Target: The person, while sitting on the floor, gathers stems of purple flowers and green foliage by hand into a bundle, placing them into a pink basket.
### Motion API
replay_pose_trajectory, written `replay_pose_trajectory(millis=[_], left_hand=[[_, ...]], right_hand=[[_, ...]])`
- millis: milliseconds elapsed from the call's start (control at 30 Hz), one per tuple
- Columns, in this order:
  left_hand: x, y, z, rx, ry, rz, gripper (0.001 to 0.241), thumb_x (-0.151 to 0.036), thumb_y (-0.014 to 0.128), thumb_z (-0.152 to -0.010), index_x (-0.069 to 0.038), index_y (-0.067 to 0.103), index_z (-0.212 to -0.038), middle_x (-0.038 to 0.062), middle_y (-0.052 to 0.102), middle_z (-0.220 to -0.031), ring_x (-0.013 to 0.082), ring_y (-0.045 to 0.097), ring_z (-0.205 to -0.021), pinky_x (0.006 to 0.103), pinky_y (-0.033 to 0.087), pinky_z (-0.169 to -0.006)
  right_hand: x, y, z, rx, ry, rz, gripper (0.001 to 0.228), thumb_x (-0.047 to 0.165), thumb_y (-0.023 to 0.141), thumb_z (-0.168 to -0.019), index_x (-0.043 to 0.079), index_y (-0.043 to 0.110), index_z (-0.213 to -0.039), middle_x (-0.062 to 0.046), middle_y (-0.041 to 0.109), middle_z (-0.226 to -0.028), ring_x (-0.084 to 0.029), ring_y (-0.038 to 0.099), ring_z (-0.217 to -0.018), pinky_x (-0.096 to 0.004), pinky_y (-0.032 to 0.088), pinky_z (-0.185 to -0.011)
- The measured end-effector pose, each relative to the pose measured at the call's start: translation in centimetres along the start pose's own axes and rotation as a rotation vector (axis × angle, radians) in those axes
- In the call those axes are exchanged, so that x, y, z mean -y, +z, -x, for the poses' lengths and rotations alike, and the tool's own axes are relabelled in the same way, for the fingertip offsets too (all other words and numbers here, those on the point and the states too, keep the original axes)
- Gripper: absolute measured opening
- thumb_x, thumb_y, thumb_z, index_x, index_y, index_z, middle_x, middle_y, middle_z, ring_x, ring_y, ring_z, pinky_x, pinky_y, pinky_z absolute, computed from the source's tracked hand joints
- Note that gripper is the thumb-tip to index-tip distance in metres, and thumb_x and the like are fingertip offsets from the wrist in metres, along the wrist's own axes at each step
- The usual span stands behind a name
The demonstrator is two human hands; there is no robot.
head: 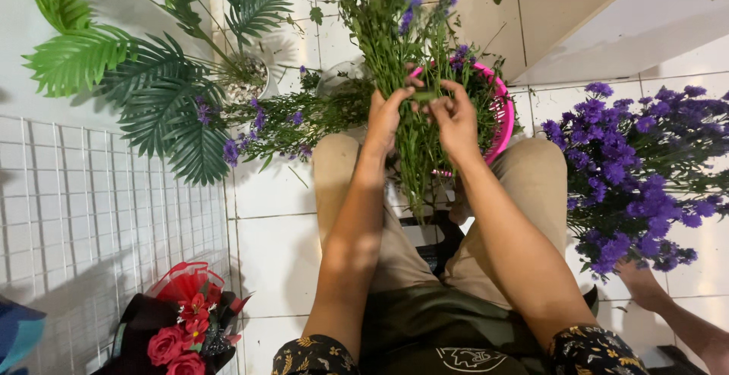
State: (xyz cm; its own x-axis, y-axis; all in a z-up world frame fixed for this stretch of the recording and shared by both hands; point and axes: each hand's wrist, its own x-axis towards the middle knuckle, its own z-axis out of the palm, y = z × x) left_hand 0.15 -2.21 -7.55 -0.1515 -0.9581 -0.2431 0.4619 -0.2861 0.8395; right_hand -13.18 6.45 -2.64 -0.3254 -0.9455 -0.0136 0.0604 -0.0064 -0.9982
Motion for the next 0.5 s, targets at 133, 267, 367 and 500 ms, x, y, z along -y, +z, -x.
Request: replay_pose_trajectory(millis=[133, 267, 367, 500], left_hand=[[-6.2, 1.9, 1.8, -0.082, -0.072, -0.151, 0.057, -0.03, 0.095, -0.081, 0.009, 0.075, -0.117, 0.024, 0.072, -0.109, 0.034, 0.072, -0.097, 0.0532, 0.061, -0.087], [-9.9, 4.0, 2.3, -0.111, -0.08, -0.284, 0.072, -0.04, 0.105, -0.07, 0.009, 0.083, -0.118, 0.031, 0.076, -0.126, 0.038, 0.072, -0.124, 0.0544, 0.056, -0.102], [-11.0, 6.0, 2.8, -0.032, 0.044, -0.141, 0.063, -0.021, 0.107, -0.071, 0.005, 0.081, -0.122, 0.022, 0.081, -0.118, 0.0295, 0.077, -0.109, 0.0485, 0.061, -0.097], [-10.2, 7.5, 1.8, -0.062, 0.153, -0.04, 0.056, -0.019, 0.109, -0.069, 0.002, 0.082, -0.113, 0.01, 0.081, -0.102, 0.021, 0.075, -0.095, 0.0446, 0.063, -0.088]], right_hand=[[0.1, 0.2, 0.0, -0.064, -0.053, -0.069, 0.025, -0.003, 0.055, -0.117, -0.003, 0.061, -0.141, -0.014, 0.072, -0.1, -0.019, 0.072, -0.09, -0.025, 0.059, -0.071], [1.7, 0.8, 0.2, -0.056, -0.133, 0.028, 0.019, 0.003, 0.055, -0.119, 0.0, 0.072, -0.126, -0.015, 0.074, -0.086, -0.018, 0.07, -0.074, -0.028, 0.059, -0.065], [2.8, 0.9, -0.6, -0.021, -0.229, 0.16, 0.023, 0.005, 0.055, -0.119, 0.003, 0.078, -0.119, -0.013, 0.075, -0.083, -0.019, 0.072, -0.068, -0.032, 0.059, -0.063], [6.1, 0.9, -1.9, 0.018, -0.47, 0.383, 0.023, 0.009, 0.06, -0.117, 0.004, 0.083, -0.116, -0.017, 0.077, -0.085, -0.027, 0.075, -0.078, -0.041, 0.057, -0.076]])
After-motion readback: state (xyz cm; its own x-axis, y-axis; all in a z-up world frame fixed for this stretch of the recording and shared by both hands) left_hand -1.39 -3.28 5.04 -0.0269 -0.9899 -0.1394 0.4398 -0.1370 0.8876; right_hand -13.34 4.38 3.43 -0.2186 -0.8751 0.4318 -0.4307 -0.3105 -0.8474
